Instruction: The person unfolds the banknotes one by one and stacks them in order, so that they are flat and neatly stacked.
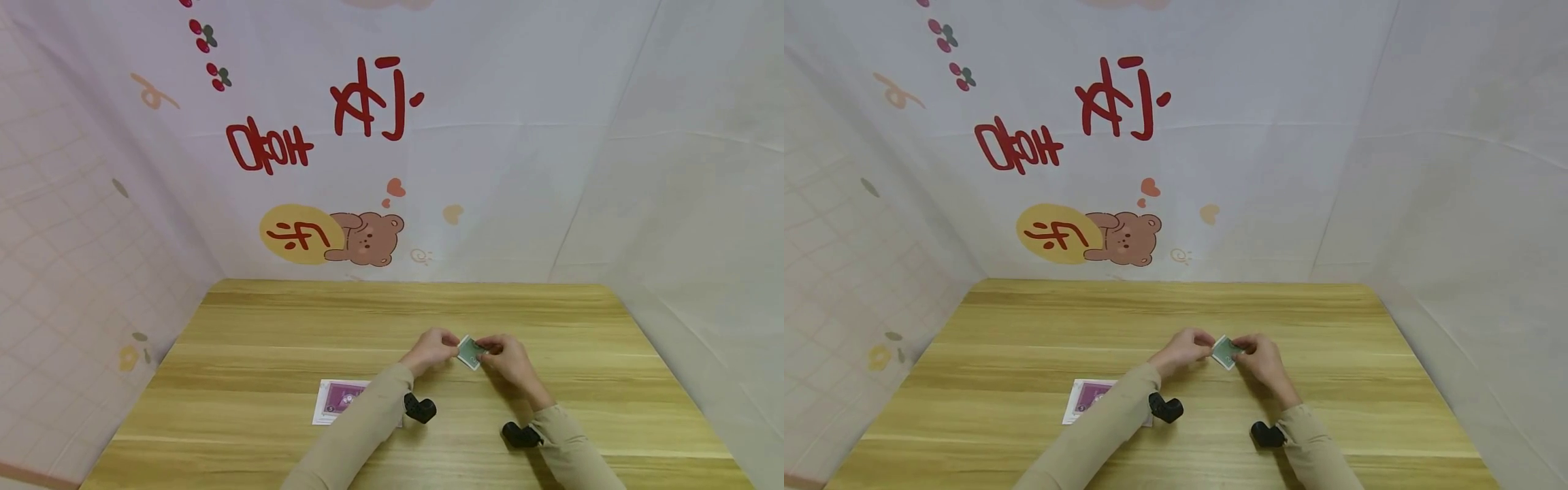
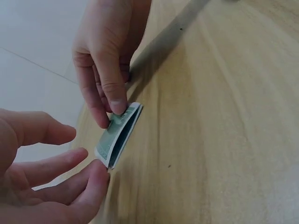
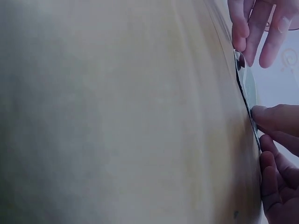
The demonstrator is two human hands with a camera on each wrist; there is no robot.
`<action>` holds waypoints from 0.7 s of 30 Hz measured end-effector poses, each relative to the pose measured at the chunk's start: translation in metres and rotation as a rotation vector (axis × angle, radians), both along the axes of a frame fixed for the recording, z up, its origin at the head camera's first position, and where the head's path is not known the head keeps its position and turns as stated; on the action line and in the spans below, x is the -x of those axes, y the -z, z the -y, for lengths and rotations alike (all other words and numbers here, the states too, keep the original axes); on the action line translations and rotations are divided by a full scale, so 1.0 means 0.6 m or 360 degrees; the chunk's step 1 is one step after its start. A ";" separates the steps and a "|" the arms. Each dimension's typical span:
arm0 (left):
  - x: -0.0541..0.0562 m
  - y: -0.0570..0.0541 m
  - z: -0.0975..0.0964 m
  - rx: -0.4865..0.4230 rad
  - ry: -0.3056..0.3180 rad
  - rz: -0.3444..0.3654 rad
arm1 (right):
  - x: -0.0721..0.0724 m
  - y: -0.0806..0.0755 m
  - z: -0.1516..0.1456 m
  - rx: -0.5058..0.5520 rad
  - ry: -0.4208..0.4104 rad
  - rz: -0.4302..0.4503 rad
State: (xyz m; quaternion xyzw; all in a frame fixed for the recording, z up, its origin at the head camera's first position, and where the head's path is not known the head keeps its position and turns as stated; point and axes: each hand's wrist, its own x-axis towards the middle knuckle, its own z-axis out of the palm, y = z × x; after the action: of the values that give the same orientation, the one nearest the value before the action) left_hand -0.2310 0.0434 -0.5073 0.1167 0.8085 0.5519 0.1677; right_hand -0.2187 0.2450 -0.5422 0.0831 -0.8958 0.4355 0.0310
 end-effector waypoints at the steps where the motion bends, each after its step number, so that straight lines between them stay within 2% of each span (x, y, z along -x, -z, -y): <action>1: 0.000 -0.001 0.000 -0.0005 0.0004 0.0024 | -0.001 0.000 0.001 0.0000 -0.0005 -0.0001; 4: 0.000 -0.001 0.002 -0.0037 0.0022 0.0075 | -0.004 0.000 0.003 -0.0002 -0.0013 0.0012; 12: 0.006 -0.003 0.003 -0.0257 0.0050 0.0231 | -0.016 0.003 0.009 -0.0003 -0.0055 0.0001; 21: 0.002 -0.004 0.001 -0.0216 -0.0008 0.0284 | -0.022 0.001 0.015 0.0021 -0.0047 0.0055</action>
State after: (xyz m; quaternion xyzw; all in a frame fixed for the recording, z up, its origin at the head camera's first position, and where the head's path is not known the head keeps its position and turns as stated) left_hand -0.2320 0.0426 -0.5046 0.0760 0.7514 0.6140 0.2293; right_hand -0.2057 0.2362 -0.5429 0.0887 -0.8920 0.4431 0.0097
